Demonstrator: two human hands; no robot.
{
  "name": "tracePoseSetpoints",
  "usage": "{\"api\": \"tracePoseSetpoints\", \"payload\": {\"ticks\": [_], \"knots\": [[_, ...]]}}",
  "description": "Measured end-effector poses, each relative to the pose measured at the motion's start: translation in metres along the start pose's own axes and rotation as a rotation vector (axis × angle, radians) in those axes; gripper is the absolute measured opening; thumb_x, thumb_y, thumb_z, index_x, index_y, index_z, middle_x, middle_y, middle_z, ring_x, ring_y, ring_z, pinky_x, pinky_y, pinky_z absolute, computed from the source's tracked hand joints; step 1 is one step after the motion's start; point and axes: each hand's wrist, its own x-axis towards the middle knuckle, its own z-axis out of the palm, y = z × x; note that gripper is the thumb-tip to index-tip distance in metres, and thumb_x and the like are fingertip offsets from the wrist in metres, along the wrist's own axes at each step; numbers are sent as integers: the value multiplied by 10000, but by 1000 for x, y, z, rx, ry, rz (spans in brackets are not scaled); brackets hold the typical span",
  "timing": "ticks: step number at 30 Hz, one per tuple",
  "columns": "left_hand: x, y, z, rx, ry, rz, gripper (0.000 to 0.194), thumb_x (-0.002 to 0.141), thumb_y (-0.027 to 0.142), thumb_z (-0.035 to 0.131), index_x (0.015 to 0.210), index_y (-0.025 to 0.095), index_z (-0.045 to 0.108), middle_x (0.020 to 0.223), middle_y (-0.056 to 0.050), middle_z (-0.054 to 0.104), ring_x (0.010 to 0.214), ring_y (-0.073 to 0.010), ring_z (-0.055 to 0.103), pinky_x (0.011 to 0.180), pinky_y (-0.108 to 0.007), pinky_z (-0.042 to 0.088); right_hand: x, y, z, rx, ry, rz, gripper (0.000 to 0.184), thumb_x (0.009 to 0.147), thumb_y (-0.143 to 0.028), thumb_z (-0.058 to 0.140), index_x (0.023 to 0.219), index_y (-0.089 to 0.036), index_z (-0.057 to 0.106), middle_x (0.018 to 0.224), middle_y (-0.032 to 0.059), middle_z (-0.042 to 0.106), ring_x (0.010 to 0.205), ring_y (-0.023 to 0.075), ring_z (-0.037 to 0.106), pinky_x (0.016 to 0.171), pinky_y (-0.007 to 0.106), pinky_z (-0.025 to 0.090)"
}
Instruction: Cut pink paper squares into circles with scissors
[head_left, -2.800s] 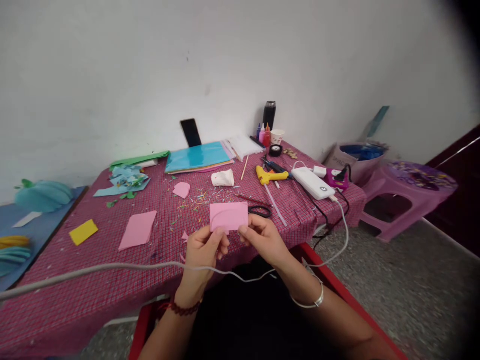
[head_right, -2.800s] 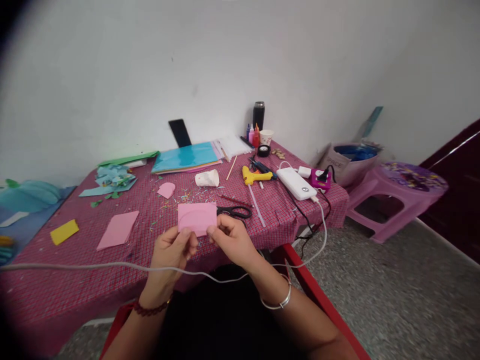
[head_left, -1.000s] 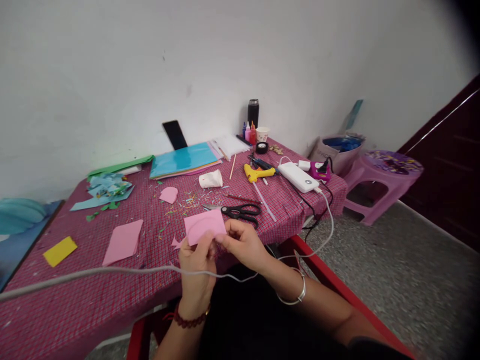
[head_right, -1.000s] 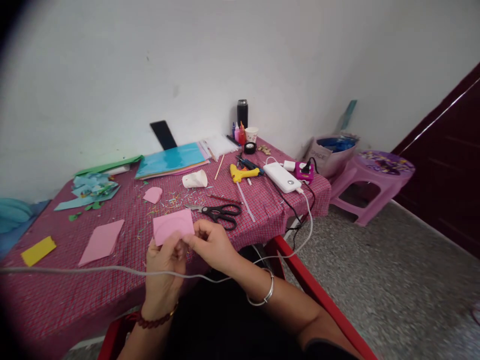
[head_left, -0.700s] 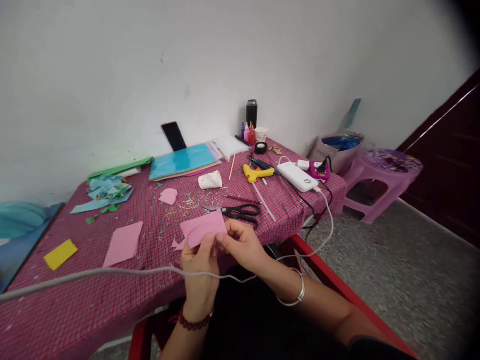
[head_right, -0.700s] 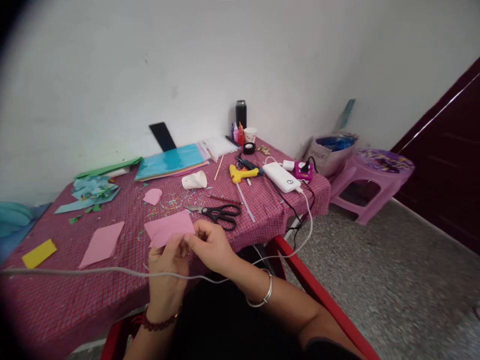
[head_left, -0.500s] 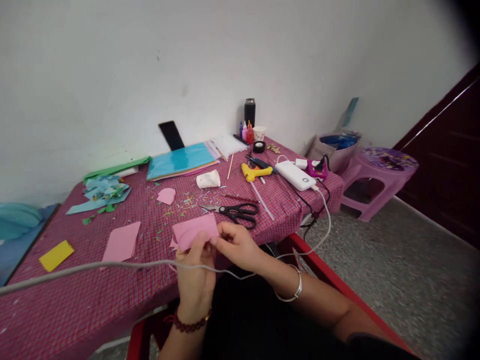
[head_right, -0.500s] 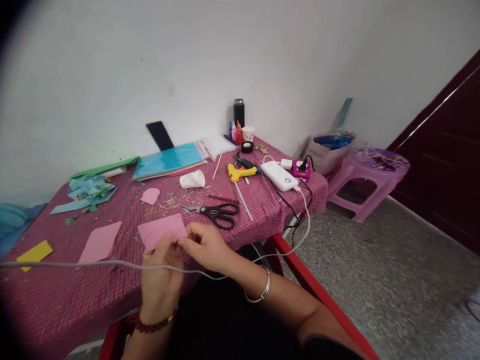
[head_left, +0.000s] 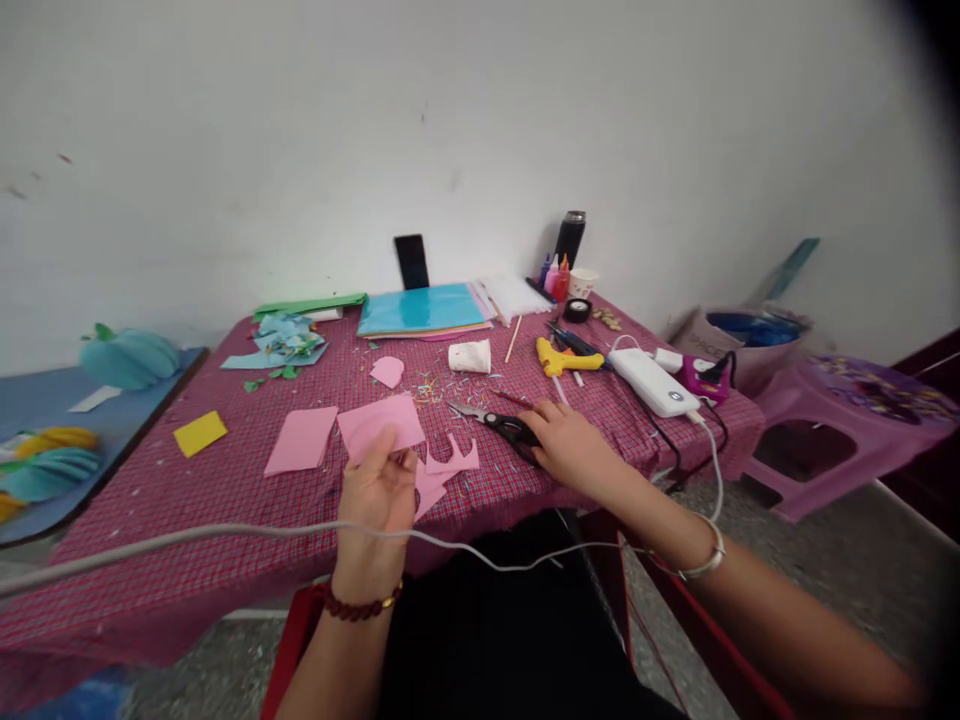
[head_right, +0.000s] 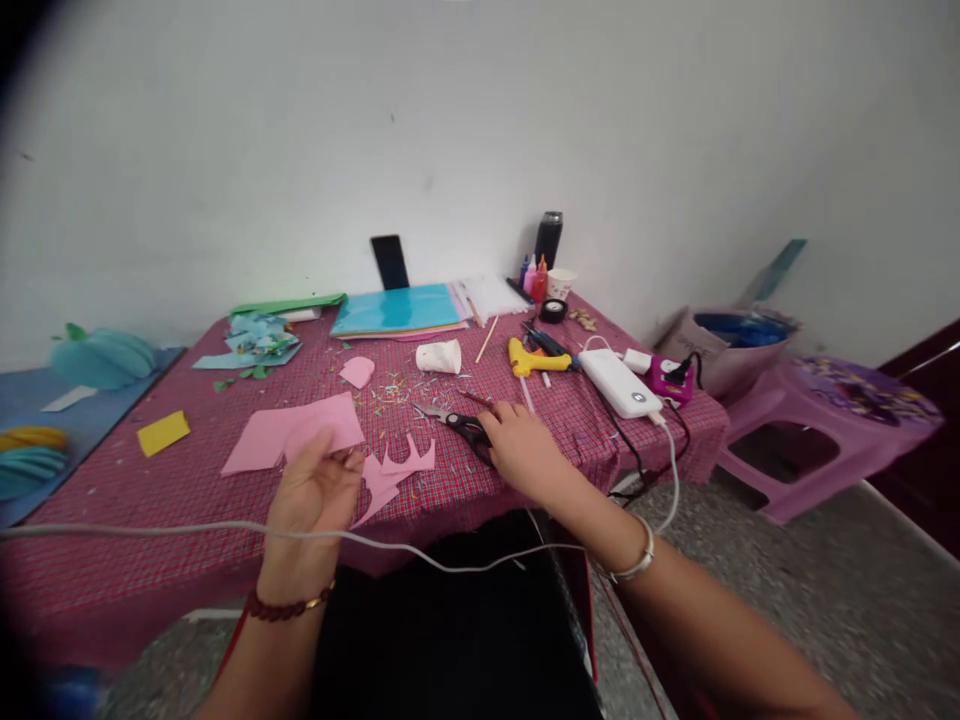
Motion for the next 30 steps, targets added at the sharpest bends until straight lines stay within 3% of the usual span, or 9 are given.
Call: {"api": "tracePoseSetpoints", "payload": {"ticks": [4, 7, 12, 15, 17, 20, 24, 30], "knots": [[-4, 4, 7, -29, 22, -14, 192, 677, 12, 684, 654, 170, 578, 626, 51, 661, 600, -92, 624, 602, -229, 476, 1, 4, -1, 78, -49, -6, 344, 857, -237, 546, 1192, -166, 577, 1055, 134, 630, 917, 254, 609, 794, 353, 437], [-8, 8, 16, -62, 2, -26, 173, 739, 3, 622, 702, 171, 607, 689, 27, 689, 676, -106, 650, 682, -258, 502, 8, 11, -5, 271, -57, -27, 382, 789, -213, 600, 1169, -185, 570, 1057, 112, 642, 925, 248, 615, 796, 344, 439], [-11, 12, 38, -100, -97, -23, 192, 805, -6, 551, 750, 161, 628, 797, -14, 717, 781, -124, 664, 774, -284, 516, 8, 15, -14, 1088, -11, -37, 473, 793, -245, 620, 1236, -204, 460, 890, 31, 609, 779, 169, 589, 701, 303, 453], [-12, 8, 52, -120, -133, -8, 186, 811, -1, 549, 746, 157, 624, 779, -15, 709, 784, -125, 665, 797, -284, 518, 0, -1, -18, 1493, -67, -143, 770, 698, -362, 773, 1346, -231, 379, 933, 37, 586, 851, 185, 584, 732, 315, 451], [-13, 6, 58, -114, -135, 2, 174, 809, 6, 558, 734, 151, 620, 742, -14, 696, 742, -117, 658, 773, -262, 519, -3, -19, -18, 1605, -151, -277, 933, 645, -473, 811, 1412, -236, 337, 996, 65, 583, 902, 205, 567, 799, 348, 436], [-13, 4, 63, -94, -130, 36, 160, 812, 21, 567, 721, 143, 613, 703, -13, 675, 683, -103, 638, 719, -226, 515, -1, -47, -13, 1841, -153, -361, 853, 678, -640, 712, 1380, -256, 415, 993, 52, 541, 887, 194, 542, 846, 364, 417], [-11, 3, 64, -127, -95, 86, 155, 804, 27, 583, 705, 143, 606, 654, -1, 644, 631, -94, 611, 666, -207, 510, 7, -72, -1, 1914, -122, -358, 849, 670, -643, 718, 1364, -242, 438, 887, 27, 533, 756, 160, 509, 799, 354, 422], [-5, -2, 64, -150, -45, 95, 142, 754, 19, 637, 684, 136, 597, 634, 9, 630, 589, -90, 595, 608, -200, 496, 13, -85, 16, 1911, -42, -300, 902, 633, -698, 701, 1352, -206, 468, 786, 14, 516, 689, 158, 455, 715, 330, 405]]}}
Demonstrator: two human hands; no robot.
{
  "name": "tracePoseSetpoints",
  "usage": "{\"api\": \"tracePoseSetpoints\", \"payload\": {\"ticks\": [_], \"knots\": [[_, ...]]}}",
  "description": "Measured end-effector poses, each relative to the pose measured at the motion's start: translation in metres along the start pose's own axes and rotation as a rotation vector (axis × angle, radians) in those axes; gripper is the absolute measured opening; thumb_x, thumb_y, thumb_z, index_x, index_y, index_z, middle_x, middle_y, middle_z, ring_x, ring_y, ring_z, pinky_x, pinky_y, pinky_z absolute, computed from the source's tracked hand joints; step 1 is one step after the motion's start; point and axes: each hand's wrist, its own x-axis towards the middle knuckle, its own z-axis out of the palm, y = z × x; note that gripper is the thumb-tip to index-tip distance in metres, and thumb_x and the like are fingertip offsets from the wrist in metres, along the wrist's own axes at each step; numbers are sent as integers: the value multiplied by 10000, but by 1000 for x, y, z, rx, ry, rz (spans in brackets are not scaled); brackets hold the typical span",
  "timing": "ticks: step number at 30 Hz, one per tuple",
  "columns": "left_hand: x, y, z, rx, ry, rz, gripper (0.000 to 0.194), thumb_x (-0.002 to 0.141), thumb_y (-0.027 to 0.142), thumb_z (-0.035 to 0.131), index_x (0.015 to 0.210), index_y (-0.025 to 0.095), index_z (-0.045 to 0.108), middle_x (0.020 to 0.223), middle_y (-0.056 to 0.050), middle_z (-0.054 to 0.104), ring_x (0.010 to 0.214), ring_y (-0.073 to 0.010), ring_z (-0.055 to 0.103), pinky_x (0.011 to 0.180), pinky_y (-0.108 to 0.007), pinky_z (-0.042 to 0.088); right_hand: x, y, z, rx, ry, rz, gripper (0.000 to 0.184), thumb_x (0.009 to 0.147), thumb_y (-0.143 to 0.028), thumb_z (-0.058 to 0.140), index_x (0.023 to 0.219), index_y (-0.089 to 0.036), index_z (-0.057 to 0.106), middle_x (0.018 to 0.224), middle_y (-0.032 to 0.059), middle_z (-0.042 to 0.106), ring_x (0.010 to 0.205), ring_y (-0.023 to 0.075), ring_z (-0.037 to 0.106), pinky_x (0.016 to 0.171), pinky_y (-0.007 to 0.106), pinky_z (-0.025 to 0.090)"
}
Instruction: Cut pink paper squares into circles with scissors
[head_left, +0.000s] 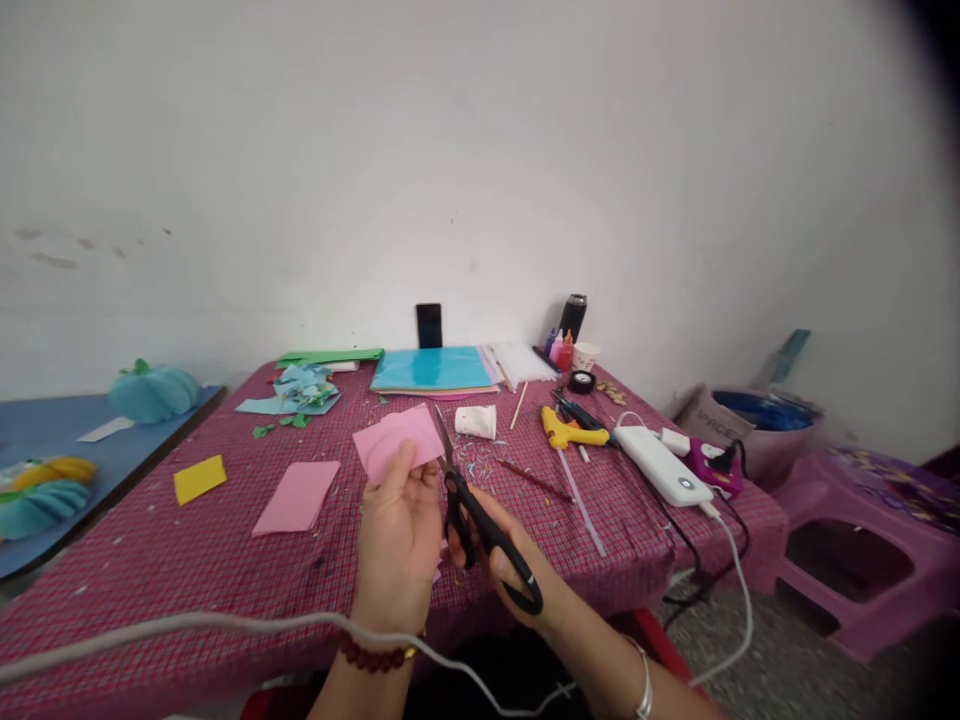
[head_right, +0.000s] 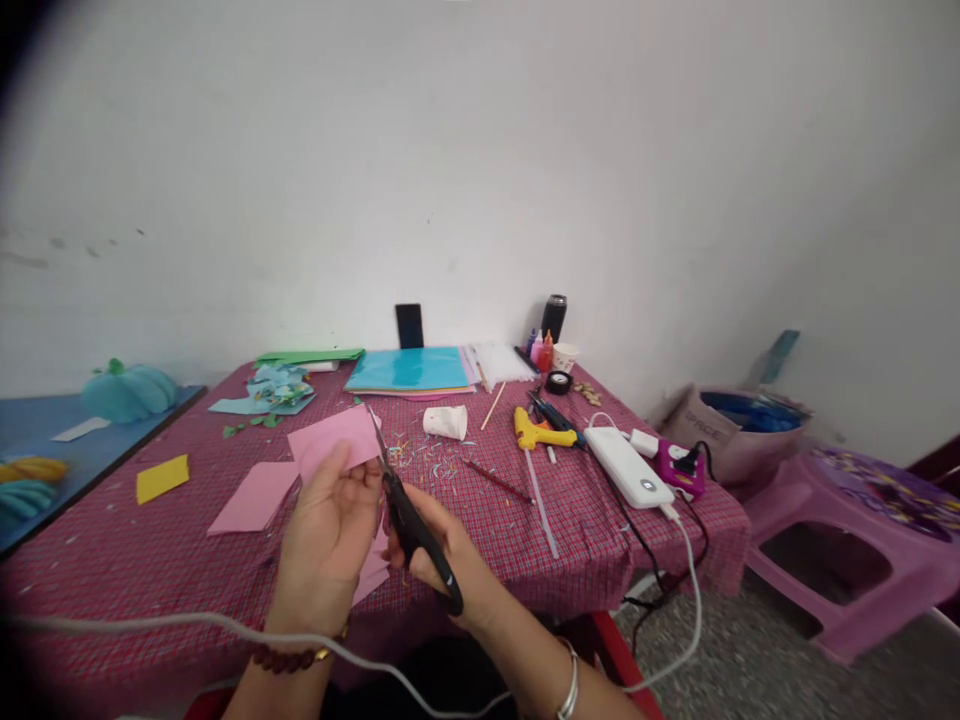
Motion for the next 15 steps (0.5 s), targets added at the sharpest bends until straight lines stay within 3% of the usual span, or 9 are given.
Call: {"api": "tracePoseSetpoints", "payload": {"ticks": [9, 15], "knots": [[0, -6, -7, 69, -17, 10, 117, 741, 81, 682, 667, 134, 609, 641, 7, 634, 591, -85, 579, 611, -200, 482, -3, 12, 6, 38, 74, -44, 785, 657, -661, 712, 1284, -219, 541, 729, -14, 483, 605, 115, 410, 554, 245, 307], [0, -7, -9, 106, -31, 43, 101, 720, 101, 712, 680, 135, 626, 655, 8, 637, 614, -88, 585, 647, -210, 478, -4, 7, 11, 47, 152, -3, 812, 604, -657, 752, 1266, -228, 561, 772, 2, 509, 625, 127, 421, 582, 261, 337]]}}
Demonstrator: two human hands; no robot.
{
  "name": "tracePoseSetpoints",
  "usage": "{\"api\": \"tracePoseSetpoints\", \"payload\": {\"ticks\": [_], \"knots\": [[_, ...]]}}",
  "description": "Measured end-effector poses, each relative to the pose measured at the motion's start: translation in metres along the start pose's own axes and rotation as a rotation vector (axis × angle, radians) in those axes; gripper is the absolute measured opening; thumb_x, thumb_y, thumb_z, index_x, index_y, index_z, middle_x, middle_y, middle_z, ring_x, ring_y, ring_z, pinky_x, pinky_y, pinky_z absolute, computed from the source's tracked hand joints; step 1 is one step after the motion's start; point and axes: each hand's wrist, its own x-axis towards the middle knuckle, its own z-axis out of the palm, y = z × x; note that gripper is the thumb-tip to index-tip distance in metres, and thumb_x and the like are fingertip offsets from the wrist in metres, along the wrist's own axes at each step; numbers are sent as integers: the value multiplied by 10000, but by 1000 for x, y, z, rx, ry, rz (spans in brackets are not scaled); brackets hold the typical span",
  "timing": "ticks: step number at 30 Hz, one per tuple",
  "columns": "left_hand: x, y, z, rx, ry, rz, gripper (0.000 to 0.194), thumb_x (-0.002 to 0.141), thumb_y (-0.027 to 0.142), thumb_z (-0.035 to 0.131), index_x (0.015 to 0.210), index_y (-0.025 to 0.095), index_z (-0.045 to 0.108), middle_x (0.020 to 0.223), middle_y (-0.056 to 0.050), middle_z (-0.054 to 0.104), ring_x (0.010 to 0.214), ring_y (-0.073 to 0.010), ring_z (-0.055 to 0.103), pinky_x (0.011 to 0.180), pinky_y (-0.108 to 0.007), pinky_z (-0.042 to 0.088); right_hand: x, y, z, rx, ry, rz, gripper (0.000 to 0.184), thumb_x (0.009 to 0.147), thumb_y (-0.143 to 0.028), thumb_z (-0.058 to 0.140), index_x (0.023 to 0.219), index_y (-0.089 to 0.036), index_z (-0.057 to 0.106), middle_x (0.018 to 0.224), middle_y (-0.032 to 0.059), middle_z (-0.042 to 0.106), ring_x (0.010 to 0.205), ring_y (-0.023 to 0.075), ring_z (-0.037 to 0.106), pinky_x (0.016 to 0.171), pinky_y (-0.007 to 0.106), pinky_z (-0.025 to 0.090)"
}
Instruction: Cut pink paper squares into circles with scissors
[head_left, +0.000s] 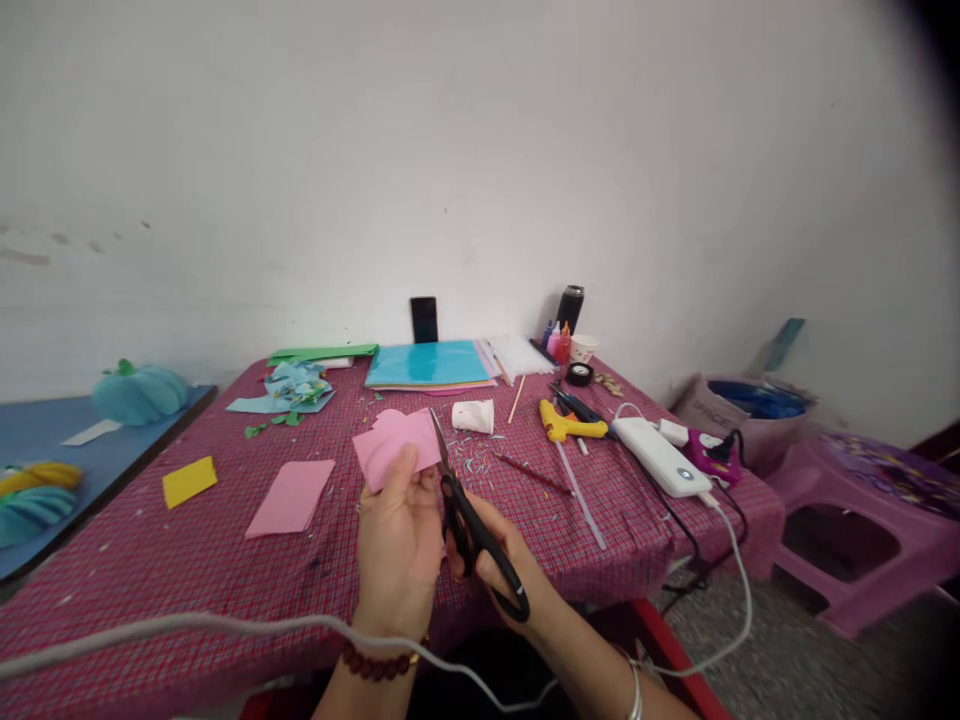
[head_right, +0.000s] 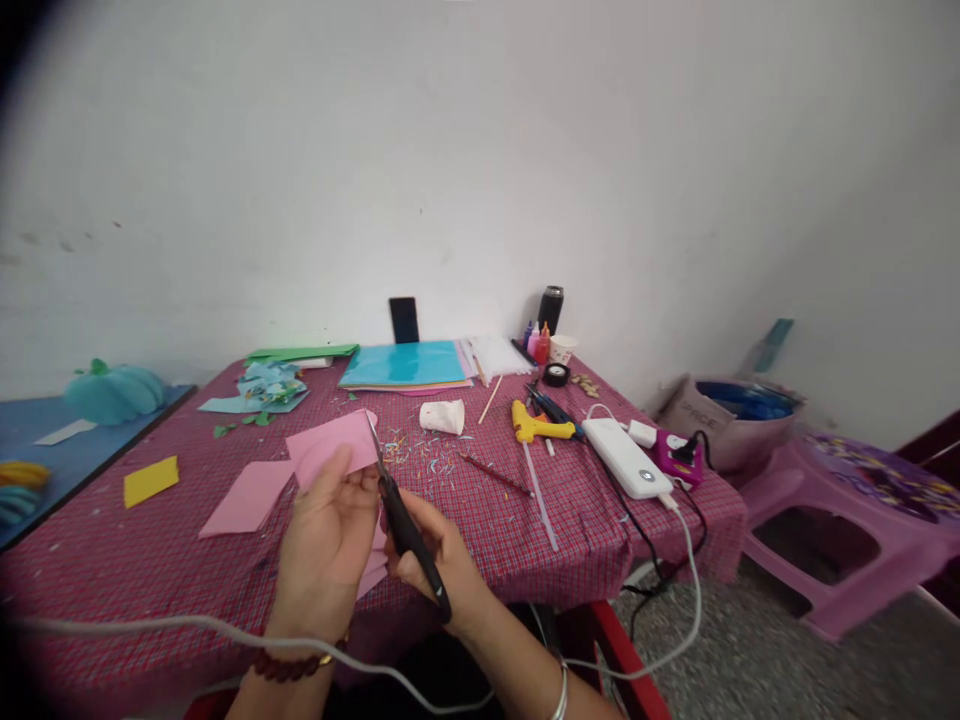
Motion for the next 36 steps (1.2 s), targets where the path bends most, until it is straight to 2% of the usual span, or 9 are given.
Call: {"api": "tracePoseSetpoints", "payload": {"ticks": [9, 15, 20, 29, 33, 36], "knots": [[0, -3, -1, 2, 30, 3, 100, 709, 96, 716, 692, 141, 629, 671, 9, 649, 625, -86, 595, 653, -205, 488, 0, 4, -1, 2, 27, 6, 813, 573, -650, 774, 1249, -241, 584, 767, -2, 498, 620, 126, 414, 583, 263, 334], [2, -7, -6, -15, -32, 4, 62, 762, 95, 655, 741, 153, 644, 731, -14, 668, 732, -111, 633, 747, -227, 507, -3, 10, -2, -23, 50, -22, 768, 621, -643, 749, 1259, -248, 586, 726, -11, 485, 609, 124, 409, 577, 263, 352], [5, -8, -9, -22, -45, -72, 89, 720, 77, 679, 747, 151, 638, 721, -9, 671, 666, -100, 622, 700, -222, 507, -4, 13, -2, -45, 57, -53, 752, 631, -654, 733, 1249, -248, 593, 715, -10, 492, 595, 121, 402, 560, 263, 363], [1, -4, -5, 30, -54, -82, 77, 687, 99, 694, 671, 134, 627, 636, -19, 662, 591, -117, 618, 649, -245, 511, -8, 3, 2, -70, 48, -22, 789, 617, -716, 694, 1255, -269, 569, 864, 34, 531, 637, 138, 422, 606, 291, 401], [1, -4, -5, 36, -37, -69, 82, 695, 94, 694, 666, 132, 628, 627, -17, 663, 587, -109, 611, 641, -236, 506, -8, 9, 0, -51, 47, -33, 767, 635, -682, 709, 1249, -243, 571, 773, 11, 512, 613, 132, 409, 584, 283, 373], [1, -4, -4, 46, -17, -68, 105, 700, 104, 710, 653, 128, 619, 593, -10, 646, 562, -100, 595, 629, -228, 500, -9, 12, -1, -40, 45, -49, 675, 680, -616, 721, 1223, -238, 588, 698, -13, 489, 577, 117, 396, 544, 258, 343]]}}
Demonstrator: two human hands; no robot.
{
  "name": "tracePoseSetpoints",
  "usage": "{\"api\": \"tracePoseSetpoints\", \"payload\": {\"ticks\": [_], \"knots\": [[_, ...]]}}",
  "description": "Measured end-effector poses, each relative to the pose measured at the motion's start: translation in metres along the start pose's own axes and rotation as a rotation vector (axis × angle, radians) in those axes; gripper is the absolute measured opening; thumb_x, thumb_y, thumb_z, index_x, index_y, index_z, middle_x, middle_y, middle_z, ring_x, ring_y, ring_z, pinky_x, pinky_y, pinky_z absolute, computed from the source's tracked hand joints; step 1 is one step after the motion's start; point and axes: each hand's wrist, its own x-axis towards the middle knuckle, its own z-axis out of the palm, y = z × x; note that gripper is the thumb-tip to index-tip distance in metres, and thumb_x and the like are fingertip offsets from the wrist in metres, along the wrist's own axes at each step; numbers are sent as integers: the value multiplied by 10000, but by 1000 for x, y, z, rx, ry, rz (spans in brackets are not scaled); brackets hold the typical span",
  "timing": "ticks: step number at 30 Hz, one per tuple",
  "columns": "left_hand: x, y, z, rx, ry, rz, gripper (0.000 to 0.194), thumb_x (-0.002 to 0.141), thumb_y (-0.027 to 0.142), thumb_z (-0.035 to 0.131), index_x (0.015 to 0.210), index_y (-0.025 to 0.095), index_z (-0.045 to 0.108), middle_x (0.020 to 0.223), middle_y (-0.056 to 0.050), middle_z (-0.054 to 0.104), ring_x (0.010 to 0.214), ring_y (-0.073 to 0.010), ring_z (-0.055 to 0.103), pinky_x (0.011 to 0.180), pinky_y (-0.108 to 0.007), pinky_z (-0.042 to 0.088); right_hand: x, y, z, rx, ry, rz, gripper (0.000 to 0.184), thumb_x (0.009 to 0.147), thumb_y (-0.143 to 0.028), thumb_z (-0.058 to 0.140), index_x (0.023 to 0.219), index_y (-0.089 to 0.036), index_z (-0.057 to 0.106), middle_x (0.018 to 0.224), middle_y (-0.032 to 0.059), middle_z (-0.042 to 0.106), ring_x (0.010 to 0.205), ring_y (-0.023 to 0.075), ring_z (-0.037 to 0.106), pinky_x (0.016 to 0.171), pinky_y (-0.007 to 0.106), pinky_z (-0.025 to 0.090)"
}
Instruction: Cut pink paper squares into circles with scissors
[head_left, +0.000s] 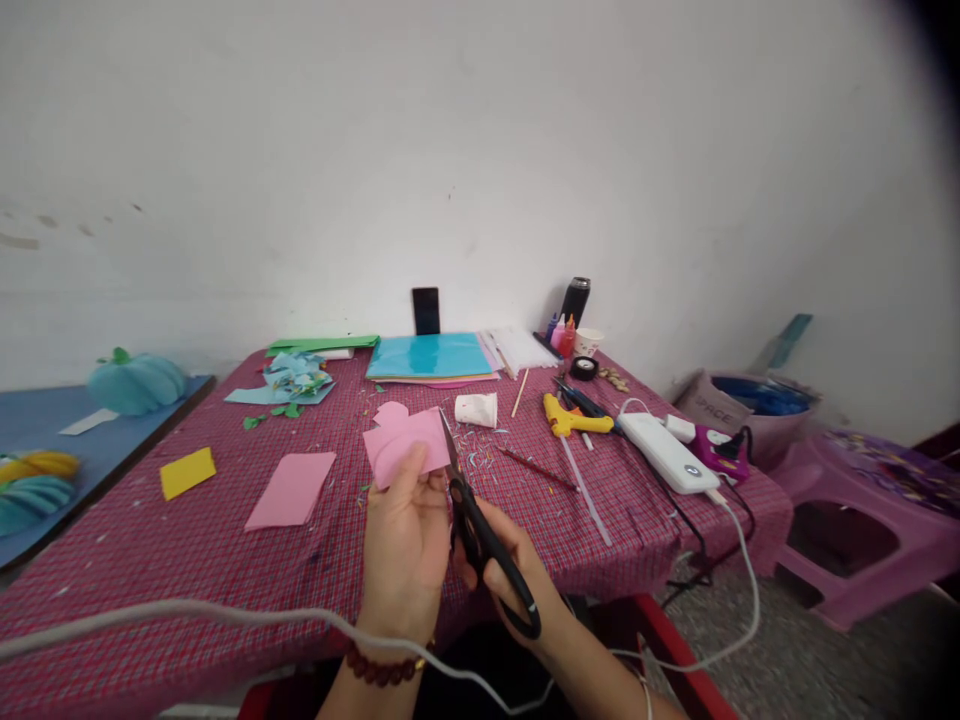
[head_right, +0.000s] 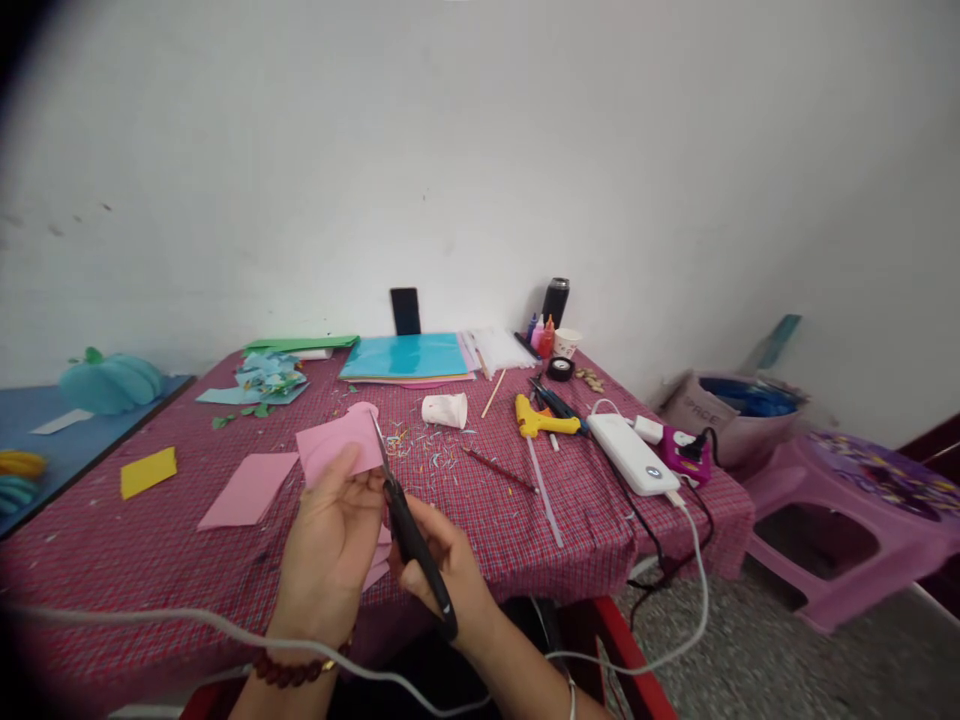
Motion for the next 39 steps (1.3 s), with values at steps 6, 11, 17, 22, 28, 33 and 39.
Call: {"api": "tracePoseSetpoints", "payload": {"ticks": [6, 11, 17, 22, 28, 33, 39], "knots": [[1, 1, -2, 15, -26, -6, 124, 693, 124, 728, 665, 144, 608, 604, 8, 637, 562, -99, 594, 623, -231, 496, -1, -2, -1, -16, 14, 11, 693, 658, -639, 725, 1221, -251, 606, 682, -18, 492, 533, 97, 367, 490, 236, 304], [3, 2, -4, 22, -62, 16, 119, 650, 110, 738, 702, 135, 634, 671, -15, 679, 607, -110, 614, 646, -239, 501, -3, -4, -1, -14, 21, 20, 734, 626, -621, 760, 1245, -257, 608, 646, -26, 502, 509, 86, 354, 473, 225, 286], [-2, 0, -2, 29, -70, 21, 141, 612, 141, 764, 686, 129, 644, 661, -19, 686, 601, -117, 617, 645, -248, 508, -6, -7, 4, 46, 39, 12, 694, 649, -628, 742, 1229, -269, 616, 718, -16, 504, 560, 88, 381, 520, 224, 318], [-8, -3, -3, 24, -47, 34, 180, 574, 115, 776, 689, 140, 640, 685, 10, 679, 617, -108, 622, 634, -234, 510, -6, -13, 5, 41, 25, 16, 711, 642, -609, 760, 1248, -274, 598, 762, -2, 516, 643, 116, 435, 572, 238, 348], [-7, -6, -5, 54, -40, 58, 178, 580, 122, 775, 693, 144, 640, 670, 27, 663, 599, -97, 610, 602, -217, 502, -8, -9, 2, -15, 69, -20, 694, 658, -597, 755, 1250, -266, 607, 700, -17, 486, 586, 103, 384, 536, 234, 327], [-5, -5, -4, 39, -60, 42, 198, 578, 138, 791, 702, 141, 637, 681, 21, 666, 626, -104, 617, 629, -227, 508, -8, -7, 0, -54, 86, -38, 672, 683, -585, 741, 1248, -245, 610, 648, -32, 450, 543, 92, 350, 506, 230, 311], [-4, 2, -3, 101, -78, 47, 194, 568, 117, 784, 688, 131, 632, 682, 6, 663, 609, -105, 598, 592, -219, 493, -7, -12, -3, -81, 69, -20, 637, 703, -533, 747, 1253, -242, 608, 617, -45, 435, 521, 81, 326, 496, 218, 302]]}}
